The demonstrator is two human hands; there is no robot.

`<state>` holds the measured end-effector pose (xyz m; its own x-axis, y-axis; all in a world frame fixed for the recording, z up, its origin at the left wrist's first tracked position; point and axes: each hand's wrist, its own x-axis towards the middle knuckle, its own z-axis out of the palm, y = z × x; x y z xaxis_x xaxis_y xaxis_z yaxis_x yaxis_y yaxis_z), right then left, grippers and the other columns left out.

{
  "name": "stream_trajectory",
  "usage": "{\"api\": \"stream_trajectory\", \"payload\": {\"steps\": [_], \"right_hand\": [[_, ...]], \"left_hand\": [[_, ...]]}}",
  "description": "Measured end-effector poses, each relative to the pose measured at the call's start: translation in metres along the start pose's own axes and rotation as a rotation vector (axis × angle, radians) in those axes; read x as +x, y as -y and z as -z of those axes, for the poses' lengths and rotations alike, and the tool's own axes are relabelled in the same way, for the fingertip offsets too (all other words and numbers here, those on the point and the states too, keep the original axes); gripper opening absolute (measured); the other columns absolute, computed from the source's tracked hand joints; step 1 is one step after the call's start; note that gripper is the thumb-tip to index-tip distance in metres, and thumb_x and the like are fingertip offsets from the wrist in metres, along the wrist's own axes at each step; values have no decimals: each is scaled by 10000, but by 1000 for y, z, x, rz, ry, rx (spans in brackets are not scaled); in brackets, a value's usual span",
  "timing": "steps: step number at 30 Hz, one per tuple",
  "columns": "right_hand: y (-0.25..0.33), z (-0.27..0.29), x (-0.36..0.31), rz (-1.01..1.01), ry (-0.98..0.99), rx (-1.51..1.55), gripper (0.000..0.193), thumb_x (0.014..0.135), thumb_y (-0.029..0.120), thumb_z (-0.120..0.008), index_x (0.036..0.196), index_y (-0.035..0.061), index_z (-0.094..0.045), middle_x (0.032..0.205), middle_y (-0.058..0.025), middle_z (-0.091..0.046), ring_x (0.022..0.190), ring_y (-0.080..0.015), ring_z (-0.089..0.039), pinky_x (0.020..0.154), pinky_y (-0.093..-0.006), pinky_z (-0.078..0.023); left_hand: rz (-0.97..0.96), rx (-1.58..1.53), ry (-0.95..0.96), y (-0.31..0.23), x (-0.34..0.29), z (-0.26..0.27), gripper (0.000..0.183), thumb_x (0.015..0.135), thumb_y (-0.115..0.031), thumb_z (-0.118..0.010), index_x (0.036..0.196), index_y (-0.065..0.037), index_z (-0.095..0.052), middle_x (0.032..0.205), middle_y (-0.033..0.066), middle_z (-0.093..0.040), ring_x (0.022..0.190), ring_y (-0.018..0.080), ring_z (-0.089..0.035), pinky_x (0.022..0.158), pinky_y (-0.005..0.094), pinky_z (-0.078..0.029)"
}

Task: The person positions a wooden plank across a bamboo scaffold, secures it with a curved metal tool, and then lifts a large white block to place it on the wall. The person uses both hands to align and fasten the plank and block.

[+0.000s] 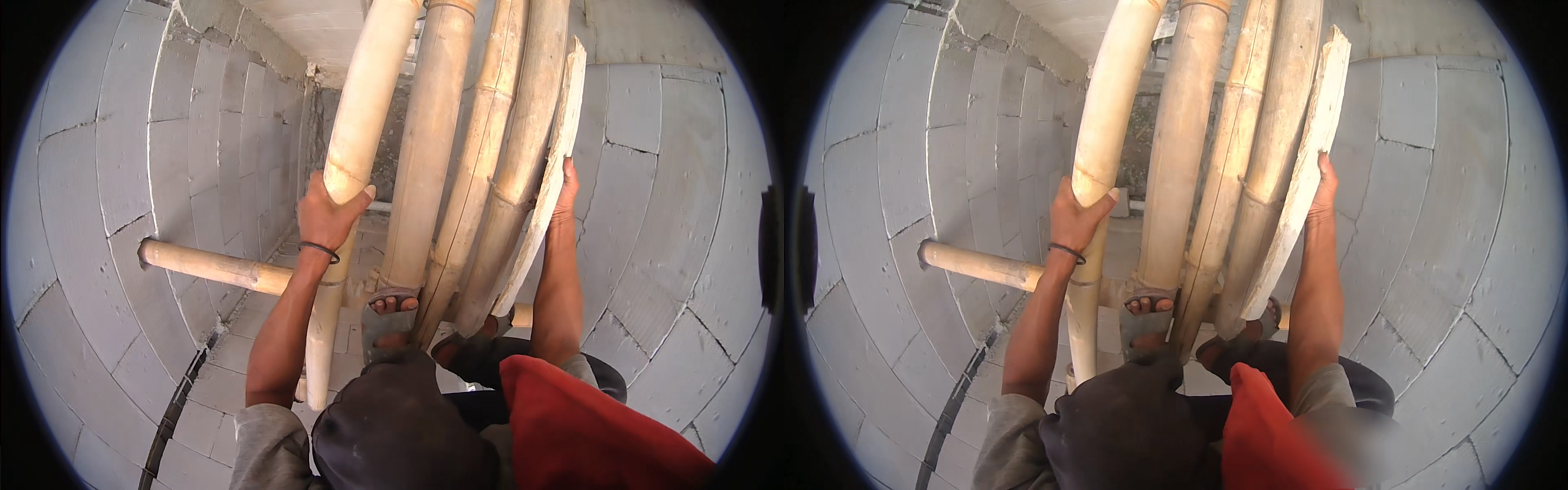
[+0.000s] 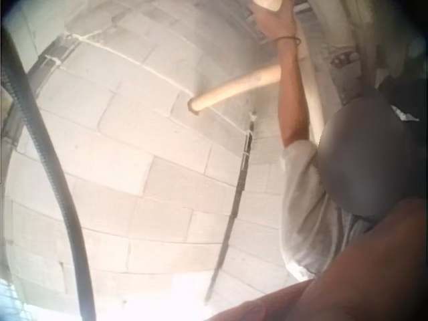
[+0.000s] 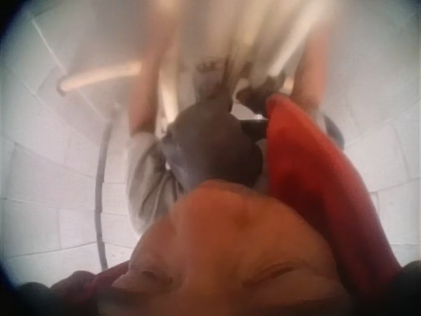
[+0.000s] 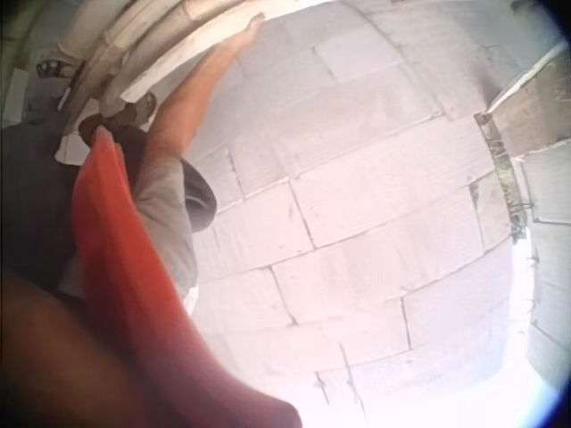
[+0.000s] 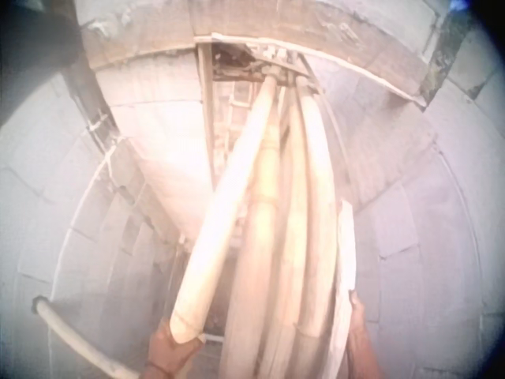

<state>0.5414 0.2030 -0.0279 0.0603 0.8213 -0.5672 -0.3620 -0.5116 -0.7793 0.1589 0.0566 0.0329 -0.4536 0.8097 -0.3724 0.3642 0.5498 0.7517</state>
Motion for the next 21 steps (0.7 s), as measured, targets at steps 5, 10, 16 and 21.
{"api": "stream_trajectory", "payload": {"steps": [5, 10, 16, 21], "right_hand": [[-4, 11, 2, -9, 53, 76, 647, 822, 418, -683, 1281, -17, -541, 1191, -166, -629, 1052, -304, -616, 942, -412, -499], [-23, 26, 8, -79, 48, 178, 561, 851, 390, -652, 1232, -13, -569, 1142, -159, -647, 1007, -284, -640, 891, -400, -531], [-6, 12, 4, -124, 200, 187, 593, 818, 349, -670, 1260, -28, -549, 1144, -168, -642, 1024, -271, -643, 894, -398, -540], [-12, 26, 14, -192, 90, 9, 763, 755, 238, -746, 1364, -78, -413, 1170, -177, -601, 1076, -271, -607, 935, -406, -513]], "left_hand": [[56, 46, -18, -11, 2, -14, 557, 710, -382, -825, 984, 32, -572, 869, 194, -692, 799, 288, -698, 721, 383, -540], [121, 92, 11, -19, 0, -23, 579, 715, -402, -820, 1009, 25, -561, 889, 205, -699, 830, 334, -702, 753, 407, -542], [82, 60, 66, -2, 10, -21, 599, 752, -415, -800, 1076, 23, -551, 969, 212, -693, 915, 317, -695, 797, 393, -534], [54, 47, 33, 18, 16, -35, 580, 764, -399, -794, 1067, 34, -554, 971, 221, -694, 921, 316, -697, 794, 393, -535]]}}
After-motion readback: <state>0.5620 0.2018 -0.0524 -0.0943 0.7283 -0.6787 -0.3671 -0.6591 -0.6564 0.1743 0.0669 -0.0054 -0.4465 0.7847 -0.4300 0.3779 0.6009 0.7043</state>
